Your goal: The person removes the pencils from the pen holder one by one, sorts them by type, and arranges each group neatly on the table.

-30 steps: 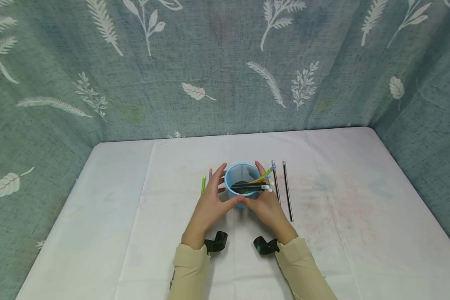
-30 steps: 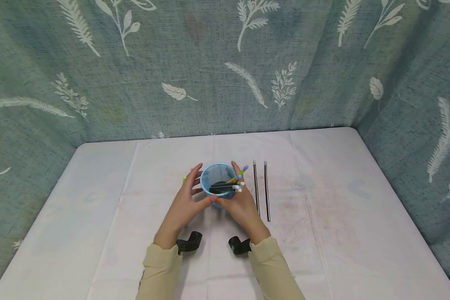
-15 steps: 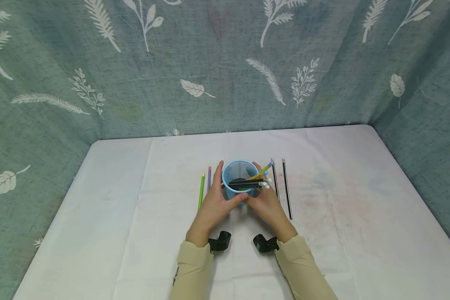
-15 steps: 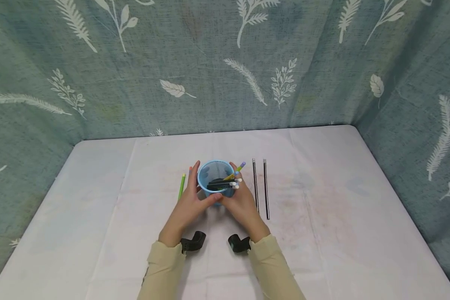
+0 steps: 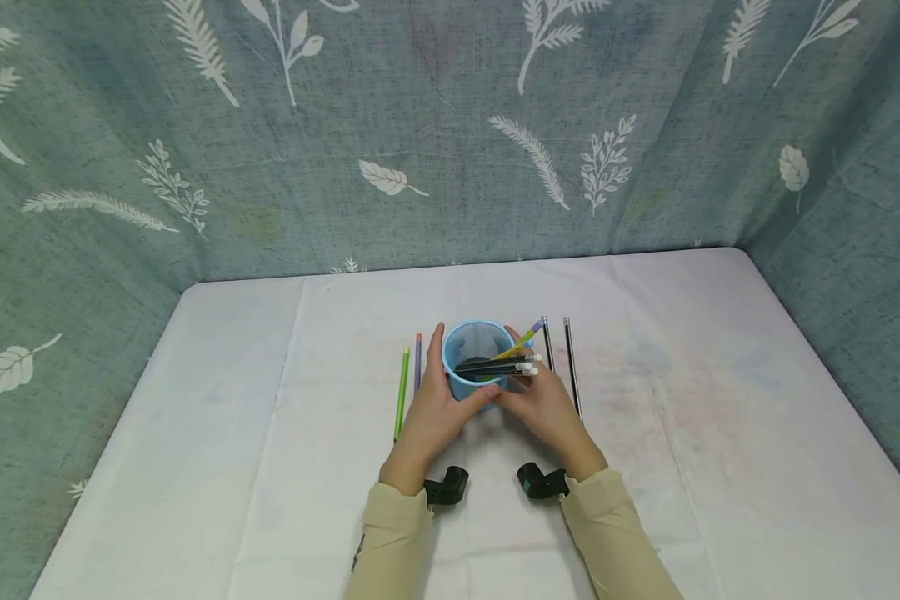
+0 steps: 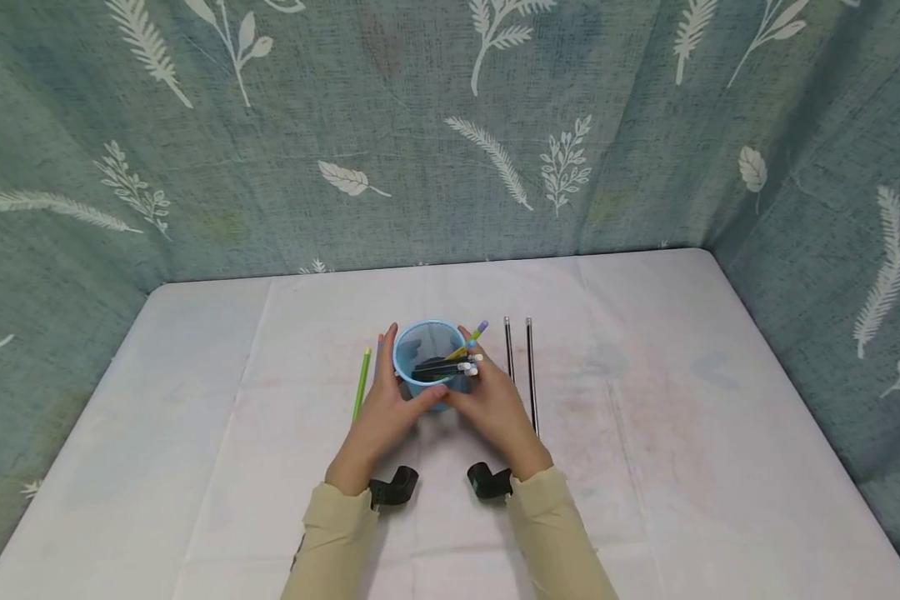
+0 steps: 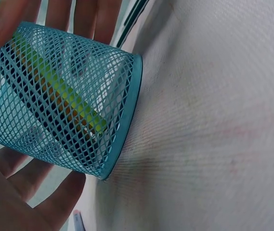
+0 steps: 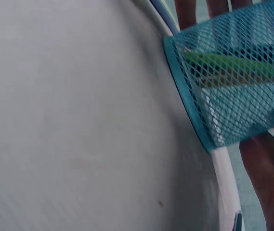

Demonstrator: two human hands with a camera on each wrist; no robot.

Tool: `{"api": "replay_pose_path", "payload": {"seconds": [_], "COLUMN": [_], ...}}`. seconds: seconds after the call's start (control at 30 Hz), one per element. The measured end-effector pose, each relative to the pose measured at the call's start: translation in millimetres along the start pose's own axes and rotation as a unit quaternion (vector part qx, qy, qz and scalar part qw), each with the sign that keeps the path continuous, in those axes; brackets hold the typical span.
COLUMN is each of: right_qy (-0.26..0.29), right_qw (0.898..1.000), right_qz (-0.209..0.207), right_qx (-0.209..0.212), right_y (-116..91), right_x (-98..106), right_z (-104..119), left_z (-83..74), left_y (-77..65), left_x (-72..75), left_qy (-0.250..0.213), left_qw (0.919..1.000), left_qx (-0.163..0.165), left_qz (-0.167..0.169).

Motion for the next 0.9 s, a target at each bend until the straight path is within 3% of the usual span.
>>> {"api": "replay_pose_path", "payload": {"seconds": [0.2,0.4,0.63,0.9], "right_qy": [-0.034,-0.009,0.077,0.085], "right_qw": [0.999,0.998,0.993,0.993], "right_qz": [0.004,0.005,-0.010,-0.048], "right_qx": [-0.039,-0.070,-0.083,-0.064], "right_y": [1.5,2.9,2.7,-3.4], "right_x": [6.5,15.2,27.5,40.9], "right_z": [-23.7,-34.4,-27.6,2.6], "left_z": [1.1,0.6,2.4,2.2], "left_y": [0.0,0.4,0.4,0.7], "left_x": [0.4,0.8,1.7,0.5], "left_qy": [-0.005,-0.006,-0.011,-0.007], "left_qw": [0.9999,0.9999,0.9998,0.9997], "left_qx": [0.014,0.011,0.015,0.023], "left_qz": [-0.001,-0.003,-0.001,0.003]}}
Point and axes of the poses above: each hand's wrist, its own y-axis towards the middle knuckle, its own x-axis out of the back of the hand, z = x × y, the point moved 7 cm from there along y, towards the middle knuckle, and after that the axes turned 9 degrees about y, right-handed, at the moved point
